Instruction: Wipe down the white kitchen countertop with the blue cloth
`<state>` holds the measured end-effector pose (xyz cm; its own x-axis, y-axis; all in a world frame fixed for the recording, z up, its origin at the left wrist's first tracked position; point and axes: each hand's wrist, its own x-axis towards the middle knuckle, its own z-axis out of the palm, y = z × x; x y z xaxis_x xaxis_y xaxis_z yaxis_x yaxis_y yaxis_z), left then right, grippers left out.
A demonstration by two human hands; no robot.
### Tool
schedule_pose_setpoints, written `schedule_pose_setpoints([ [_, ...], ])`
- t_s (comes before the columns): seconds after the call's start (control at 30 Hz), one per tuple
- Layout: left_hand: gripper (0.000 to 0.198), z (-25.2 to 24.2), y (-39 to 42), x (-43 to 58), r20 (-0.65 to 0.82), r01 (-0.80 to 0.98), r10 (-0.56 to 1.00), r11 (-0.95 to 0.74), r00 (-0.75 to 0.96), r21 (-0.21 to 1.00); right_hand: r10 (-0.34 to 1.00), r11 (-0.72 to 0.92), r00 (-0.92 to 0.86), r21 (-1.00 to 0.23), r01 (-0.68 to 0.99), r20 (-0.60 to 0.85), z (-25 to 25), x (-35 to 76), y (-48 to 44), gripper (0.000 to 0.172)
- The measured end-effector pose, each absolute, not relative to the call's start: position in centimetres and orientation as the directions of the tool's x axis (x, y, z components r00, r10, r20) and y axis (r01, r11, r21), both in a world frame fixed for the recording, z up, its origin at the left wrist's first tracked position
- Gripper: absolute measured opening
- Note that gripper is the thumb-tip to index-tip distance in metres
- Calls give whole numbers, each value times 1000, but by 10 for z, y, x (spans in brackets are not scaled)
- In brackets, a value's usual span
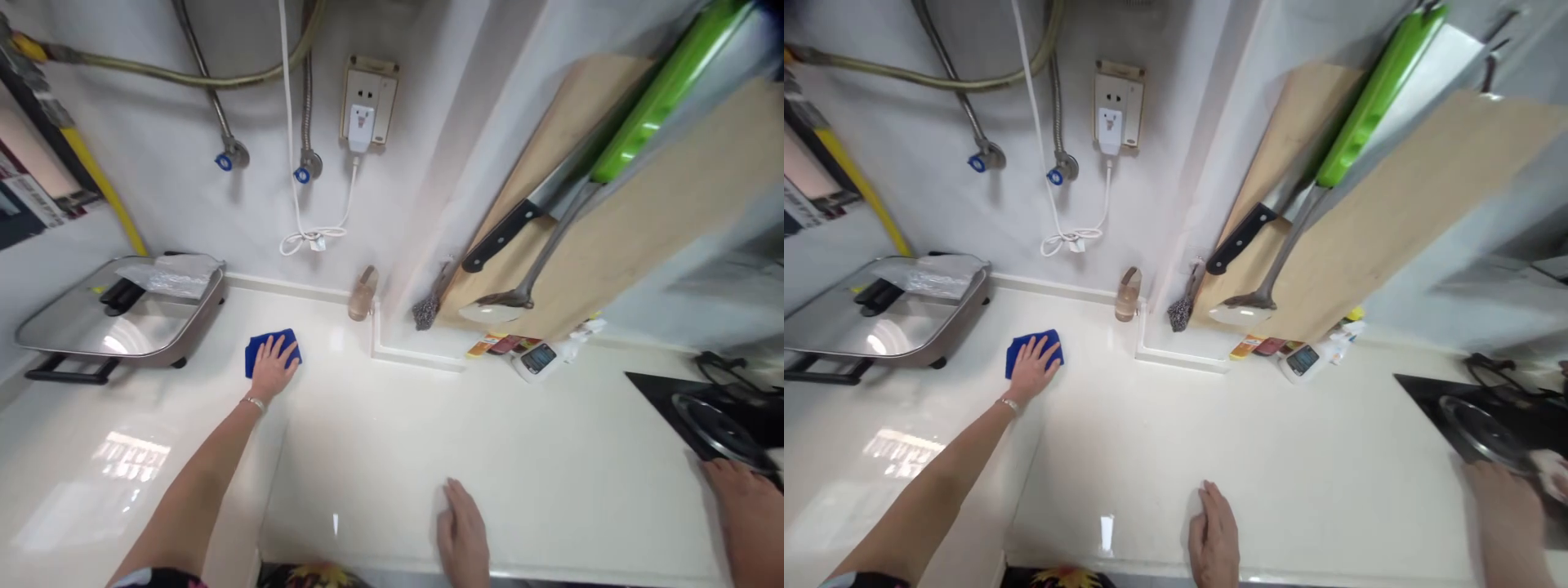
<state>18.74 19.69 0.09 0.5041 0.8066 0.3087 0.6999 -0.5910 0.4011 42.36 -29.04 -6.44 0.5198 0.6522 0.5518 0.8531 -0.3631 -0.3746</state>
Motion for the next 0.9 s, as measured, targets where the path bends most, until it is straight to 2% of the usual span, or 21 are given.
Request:
schedule_pose_setpoints([
  [0.13,53,4,129,148,283,731,818,-575,501,367,622,-314,496,-387,867,606,-66,424,-289,39],
  [0.3,54,1,35,123,252,698,760,-650,599,301,612,-267,467,-389,882,638,-66,424,-289,40],
  [0.43,53,-3,-5,116,223,679,758,-649,613,342,628,-275,451,-361,891,634,-63,424,-290,40],
  [0.53,58,-4,-16,127,220,783,865,-501,450,369,638,-277,455,-366,888,621,-62,423,-291,39],
  [0.63,63,-5,-17,147,243,866,910,-399,335,302,649,-266,455,-379,886,609,-63,424,-294,39],
  [0.77,71,-1,6,165,281,863,873,-460,398,208,657,-278,489,-418,865,574,-64,425,-294,39],
  [0.9,70,6,67,167,243,849,862,-492,445,191,668,-351,545,-431,831,507,-65,418,-287,45],
])
